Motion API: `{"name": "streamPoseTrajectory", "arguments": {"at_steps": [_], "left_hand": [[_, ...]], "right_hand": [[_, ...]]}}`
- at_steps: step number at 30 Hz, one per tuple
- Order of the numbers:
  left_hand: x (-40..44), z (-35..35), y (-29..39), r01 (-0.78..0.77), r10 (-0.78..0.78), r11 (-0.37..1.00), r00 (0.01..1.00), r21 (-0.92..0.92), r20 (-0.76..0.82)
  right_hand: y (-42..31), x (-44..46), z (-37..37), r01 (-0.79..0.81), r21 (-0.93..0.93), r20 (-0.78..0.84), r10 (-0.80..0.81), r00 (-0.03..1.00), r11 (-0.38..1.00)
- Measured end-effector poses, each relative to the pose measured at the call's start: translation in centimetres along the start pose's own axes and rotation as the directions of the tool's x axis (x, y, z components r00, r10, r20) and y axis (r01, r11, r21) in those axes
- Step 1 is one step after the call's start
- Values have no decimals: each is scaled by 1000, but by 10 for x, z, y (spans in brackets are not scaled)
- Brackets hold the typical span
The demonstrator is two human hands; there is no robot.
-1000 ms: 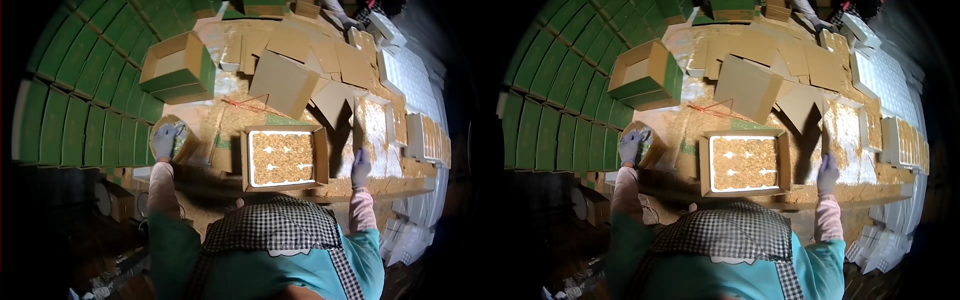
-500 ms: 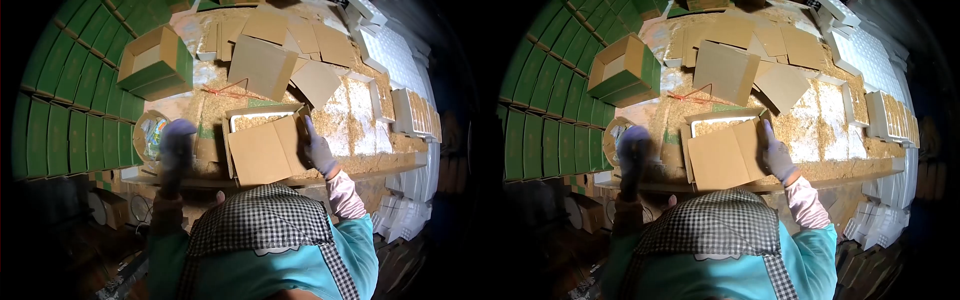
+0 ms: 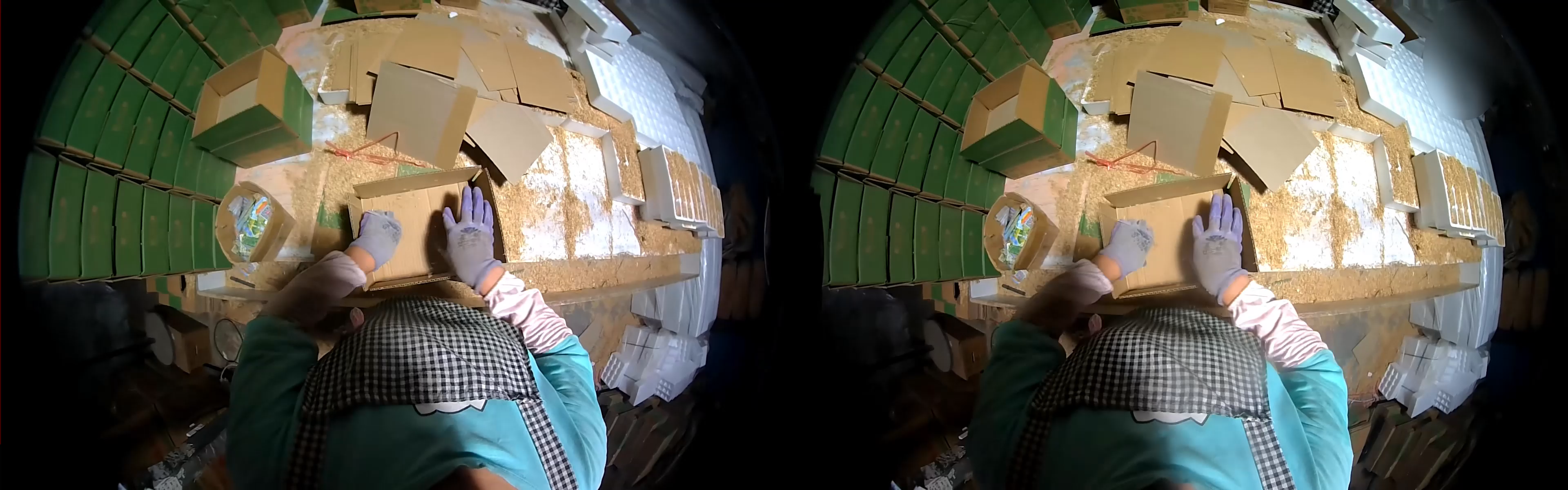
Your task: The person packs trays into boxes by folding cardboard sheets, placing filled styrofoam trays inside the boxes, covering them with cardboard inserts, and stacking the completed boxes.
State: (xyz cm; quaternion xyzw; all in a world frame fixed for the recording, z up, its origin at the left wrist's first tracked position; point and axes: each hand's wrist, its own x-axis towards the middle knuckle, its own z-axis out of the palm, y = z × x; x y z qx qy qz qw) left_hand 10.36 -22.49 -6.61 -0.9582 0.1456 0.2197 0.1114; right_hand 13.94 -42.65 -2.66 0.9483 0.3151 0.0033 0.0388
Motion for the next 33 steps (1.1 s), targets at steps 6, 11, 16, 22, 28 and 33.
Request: {"name": "streamPoseTrajectory", "arguments": {"at_steps": [6,11,16,22,28,33], "left_hand": [[-82,-4,-57,-400,-154,614,784,-680,-601],[-47,115,-37,-44,-210,-271,978,-961,14],[-21,81,2,90,-524,-164,836,-982,164],[-15,89,-14,-248,-452,-390,891,-887,-50],[-64,6,-177,-464,-664,77,637,-883,-392],[-101,43,-371,-566,-997,-16,68,-824,-27]], "right_hand": [[109,-6,-45,-224,553,274,79,958,803],[67,34,25,150,495,399,-377,836,856],[102,16,116,-247,524,305,91,948,815],[47,7,20,-328,943,324,-71,943,-51],[14,72,-42,-237,858,354,191,916,-455],[-44,216,-100,0,842,142,223,964,-540]]}}
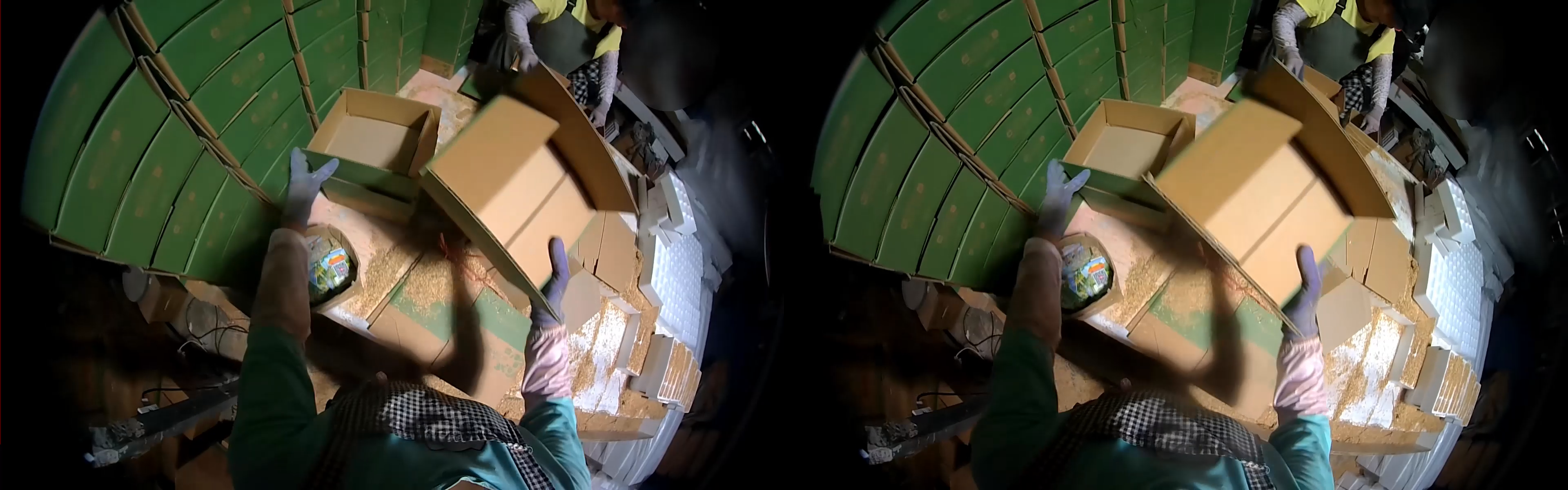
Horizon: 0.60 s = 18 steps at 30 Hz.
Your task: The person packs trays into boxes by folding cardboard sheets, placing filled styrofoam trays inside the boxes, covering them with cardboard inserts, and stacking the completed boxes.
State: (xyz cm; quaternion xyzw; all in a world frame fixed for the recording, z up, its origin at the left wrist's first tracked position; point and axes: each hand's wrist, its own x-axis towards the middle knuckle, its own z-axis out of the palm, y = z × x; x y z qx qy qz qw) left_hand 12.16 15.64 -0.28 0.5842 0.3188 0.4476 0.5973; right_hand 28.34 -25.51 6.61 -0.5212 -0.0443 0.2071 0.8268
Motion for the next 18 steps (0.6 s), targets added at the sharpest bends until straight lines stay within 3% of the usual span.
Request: {"name": "streamPoseTrajectory", "arguments": {"at_steps": [2,4,5,6,8,9,10,11,12,13,14,15,17,18], "left_hand": [[26,-31,-1,-120,16,950,940,288,341],[44,-32,-24,-144,-41,836,946,530,321],[40,-26,-7,-190,-10,774,950,604,311],[30,-21,9,-225,16,703,953,675,301],[43,-33,-26,-15,-146,929,905,371,400],[30,-22,3,-132,-139,676,943,725,301],[30,-17,2,-150,-131,673,939,724,317],[29,-16,-7,-168,-21,738,962,653,271],[16,-12,-26,-138,101,751,990,645,94],[4,-8,-47,-116,218,770,972,627,-88],[-22,-3,-41,-122,213,769,974,628,-72],[-58,1,-20,-201,140,755,979,625,146],[-133,-3,8,-347,-19,745,842,570,539],[-162,-9,-33,-380,-161,823,557,423,815]], "right_hand": [[11,50,55,189,-128,105,-176,979,974],[39,102,97,144,-134,273,-103,956,980],[42,104,134,42,-56,334,-21,942,998],[63,124,152,45,-116,426,9,905,992],[122,162,179,151,-247,455,-23,890,957],[130,165,190,168,-288,420,-33,907,943],[134,170,195,182,-328,385,-45,922,927],[135,178,195,87,-321,417,58,907,943],[139,174,179,75,-319,398,62,915,945],[113,144,173,262,-702,299,-60,952,663],[87,118,165,311,-928,267,-214,939,203],[72,92,138,364,-850,296,-225,928,382],[60,32,52,379,-620,331,-209,920,687],[69,-2,-5,272,-644,287,-104,952,715]]}}
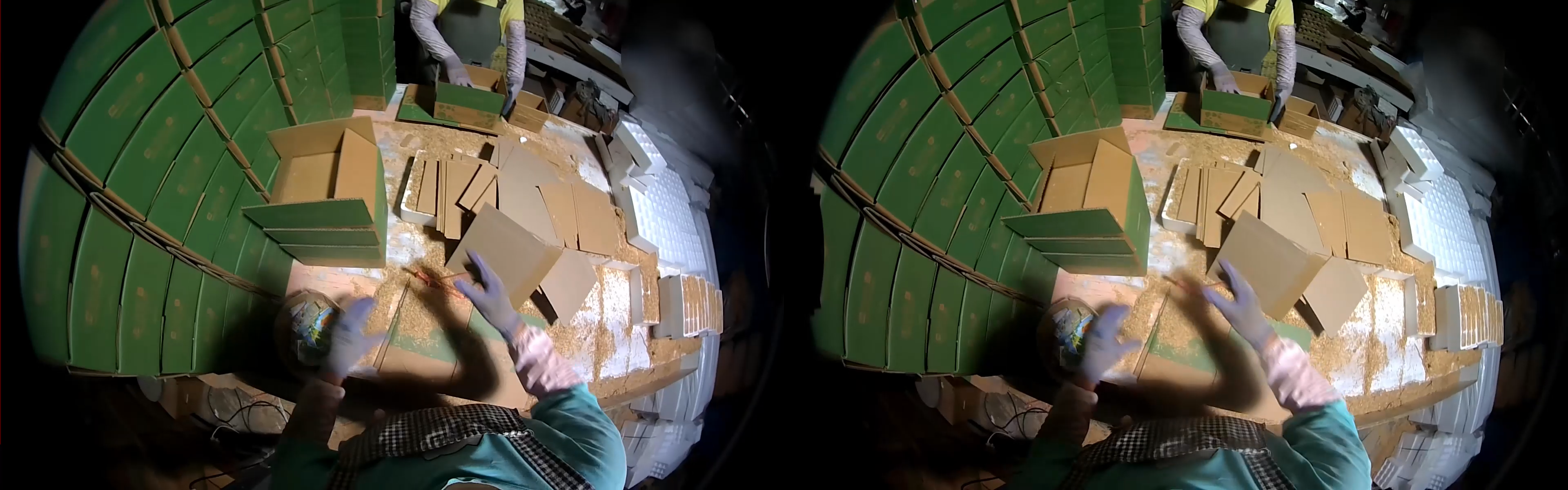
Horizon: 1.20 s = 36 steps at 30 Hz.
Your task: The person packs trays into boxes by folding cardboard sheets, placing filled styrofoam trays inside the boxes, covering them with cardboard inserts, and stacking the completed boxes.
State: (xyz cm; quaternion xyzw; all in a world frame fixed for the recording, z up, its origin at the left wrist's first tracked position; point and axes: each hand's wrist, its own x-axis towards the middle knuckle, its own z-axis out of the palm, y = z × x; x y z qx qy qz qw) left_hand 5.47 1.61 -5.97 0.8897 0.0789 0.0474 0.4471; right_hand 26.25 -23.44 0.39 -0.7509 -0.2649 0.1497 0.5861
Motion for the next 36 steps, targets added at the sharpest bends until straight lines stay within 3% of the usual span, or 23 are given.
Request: {"name": "streamPoseTrajectory", "arguments": {"at_steps": [1,2,3,4,5,7,10,11,12,14,18,20,22,23,26,27,28,30,32,33,34,35,36], "left_hand": [[-20,38,7,-63,-31,911,975,409,219],[-50,101,-47,-123,-37,847,957,517,288],[-72,137,-71,-145,-134,734,926,663,352],[-83,148,-68,-186,-29,598,967,780,252],[-80,144,-51,-90,-107,699,968,710,227],[-76,144,-41,-10,-139,793,971,610,197],[-88,136,-26,-7,-81,817,989,577,126],[-83,123,-7,20,-106,848,986,529,132],[-85,116,-8,-100,35,830,991,548,128],[-67,83,35,-57,-57,880,973,471,224],[-58,56,49,-51,-36,968,940,245,338],[-44,20,132,218,-324,928,872,302,367],[-23,1,165,248,-376,904,848,348,372],[-8,-3,158,109,-298,928,791,357,534],[28,23,170,366,-292,926,539,93,790],[33,59,146,-43,29,999,899,23,438],[38,92,132,-432,437,891,900,139,-2],[40,144,138,-489,524,807,852,333,-18],[5,164,166,-725,293,488,660,486,691],[8,170,146,-761,200,463,590,455,782],[11,165,149,-733,463,448,680,512,568],[21,150,173,-564,410,484,822,669,396],[28,134,198,-359,341,514,919,779,198]], "right_hand": [[55,-56,-28,-12,-301,-25,5,1000,954],[76,-120,-54,-93,-631,1,120,993,770],[103,-179,-66,-261,-855,-85,377,923,447],[110,-227,-66,-375,-849,-138,529,837,372],[156,-277,-69,-485,-806,-188,631,752,338],[186,-319,-66,-300,-833,-167,305,938,465],[182,-327,-63,-152,-787,-234,-62,970,597],[159,-324,-71,-205,-645,-268,33,963,736],[148,-322,-80,-218,-699,-285,14,958,681],[105,-309,-105,-200,-450,-267,83,960,870],[49,-284,-128,-148,-507,-212,43,976,849],[4,-268,-137,-118,-469,-239,3,971,875],[-38,-244,-158,-13,-319,-89,-16,996,948],[-54,-224,-166,-60,-149,-53,52,997,987],[-46,-155,-177,-252,150,-80,266,961,956],[-27,-137,-176,-276,156,-134,297,945,948],[-1,-126,-166,-243,84,-196,256,947,966],[47,-118,-134,-74,-226,-320,-2,947,971],[53,-138,-104,7,-431,-301,-152,941,902],[48,-143,-110,40,-415,-232,-148,961,909],[43,-146,-122,70,-400,-173,-151,973,914],[37,-158,-133,36,-374,-150,-99,984,927],[60,-162,-134,-185,-610,-223,57,973,771]]}}
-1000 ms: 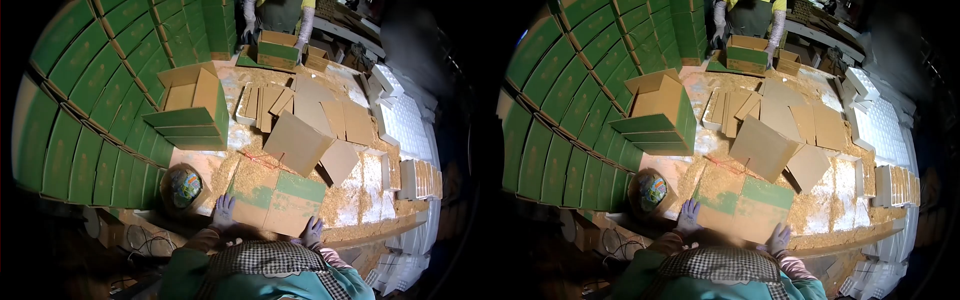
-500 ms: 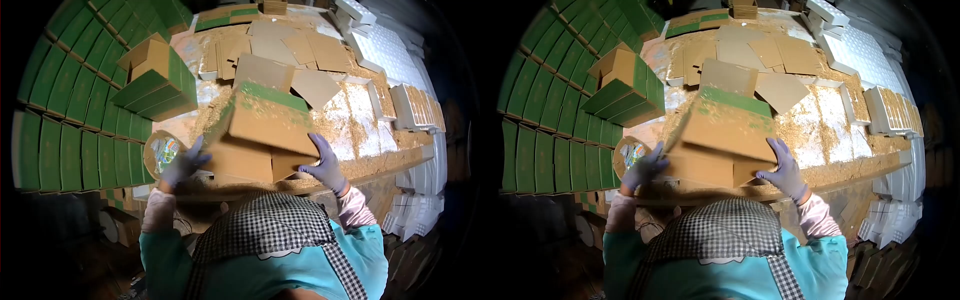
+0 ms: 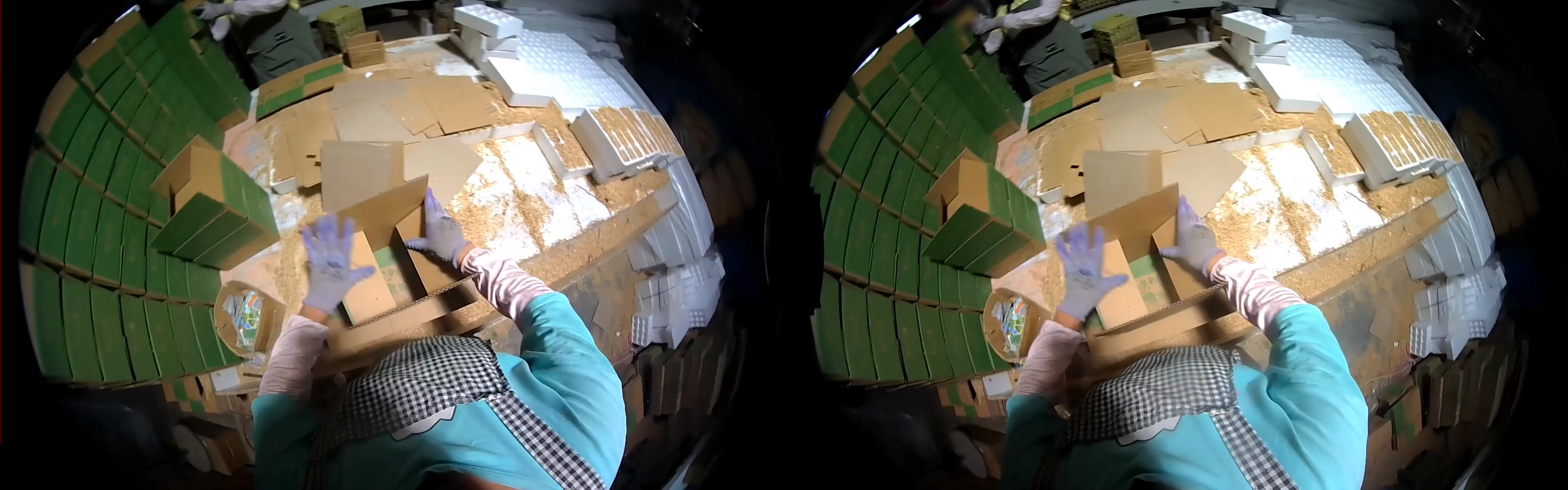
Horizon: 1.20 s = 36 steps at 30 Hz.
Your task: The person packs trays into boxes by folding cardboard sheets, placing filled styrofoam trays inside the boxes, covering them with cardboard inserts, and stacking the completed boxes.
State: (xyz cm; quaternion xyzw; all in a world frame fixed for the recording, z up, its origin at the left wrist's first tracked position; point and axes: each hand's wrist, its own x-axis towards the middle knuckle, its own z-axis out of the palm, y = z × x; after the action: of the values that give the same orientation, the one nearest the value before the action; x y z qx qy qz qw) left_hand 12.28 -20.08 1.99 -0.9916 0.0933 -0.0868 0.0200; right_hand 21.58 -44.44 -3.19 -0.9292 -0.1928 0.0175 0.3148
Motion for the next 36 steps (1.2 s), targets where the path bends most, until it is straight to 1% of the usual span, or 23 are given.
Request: {"name": "streamPoseTrajectory", "arguments": {"at_steps": [3,6,8,9,10,11,12,13,14,16,18,20,22,23,24,25,27,28,31,32,34,35,36], "left_hand": [[9,-6,3,-6,7,1000,994,15,-106],[-17,2,4,-154,96,954,970,-258,-225],[-26,21,2,-190,151,923,979,-335,-139],[-26,23,2,-212,178,905,976,-370,-125],[-25,25,-2,-241,217,884,970,-401,-107],[-12,50,-20,-344,313,931,925,-125,-217],[5,44,-21,-328,298,935,934,-137,-199],[28,32,-23,12,86,832,985,-555,151],[18,39,-24,-58,159,866,974,-496,162],[-13,40,-16,-106,194,901,966,-421,173],[-35,25,9,-121,110,943,992,-309,-55],[-57,39,-26,-25,-5,929,997,-369,-81],[-78,40,-41,110,-319,594,941,-797,-109],[-80,48,-30,185,-536,232,844,-955,33],[-82,56,-19,85,-711,-157,682,-984,172],[-105,100,-28,335,-686,190,717,-923,119],[-127,118,-48,525,-664,503,743,-687,82],[-120,115,-52,481,-693,329,708,-813,138],[-56,107,-52,190,-666,-249,678,-950,310],[-42,106,-46,76,-629,-441,685,-895,368],[-30,92,-25,247,-485,214,867,-945,117],[-28,85,-22,319,-490,432,868,-844,77],[-26,84,-15,293,-559,196,817,-936,139]], "right_hand": [[4,2,19,63,-114,-129,-77,989,991],[-6,-39,-28,93,540,-468,207,859,837],[7,-93,-37,290,256,-618,-75,783,922],[-20,-106,-67,423,379,-458,-231,859,823],[-21,-106,-73,574,257,-211,-535,818,777],[-22,-94,-70,573,83,-175,-554,814,816],[-27,-78,-60,565,-84,-126,-572,811,821],[-21,-57,-46,454,-93,-110,-462,880,886],[-5,-37,-26,349,-112,-97,-359,928,930],[11,-34,-1,373,70,-81,-367,927,925],[9,-59,-9,121,704,-148,-22,989,700],[92,-80,85,88,184,39,-97,995,979],[37,-95,52,-283,726,329,46,943,627],[-4,-90,32,-62,782,54,32,998,620],[-34,-90,-5,-77,788,94,5,996,611],[-62,-79,-48,-53,767,118,-60,991,639],[-115,-54,-101,102,568,173,-239,955,816],[-121,-48,-86,217,227,274,-276,921,949],[-103,-44,18,447,222,257,-494,830,866],[-107,-53,44,469,148,474,-479,739,871],[-101,-69,78,496,268,551,-554,624,826],[-117,-50,33,139,481,613,-445,653,866],[-117,-36,3,377,431,120,-466,877,820]]}}
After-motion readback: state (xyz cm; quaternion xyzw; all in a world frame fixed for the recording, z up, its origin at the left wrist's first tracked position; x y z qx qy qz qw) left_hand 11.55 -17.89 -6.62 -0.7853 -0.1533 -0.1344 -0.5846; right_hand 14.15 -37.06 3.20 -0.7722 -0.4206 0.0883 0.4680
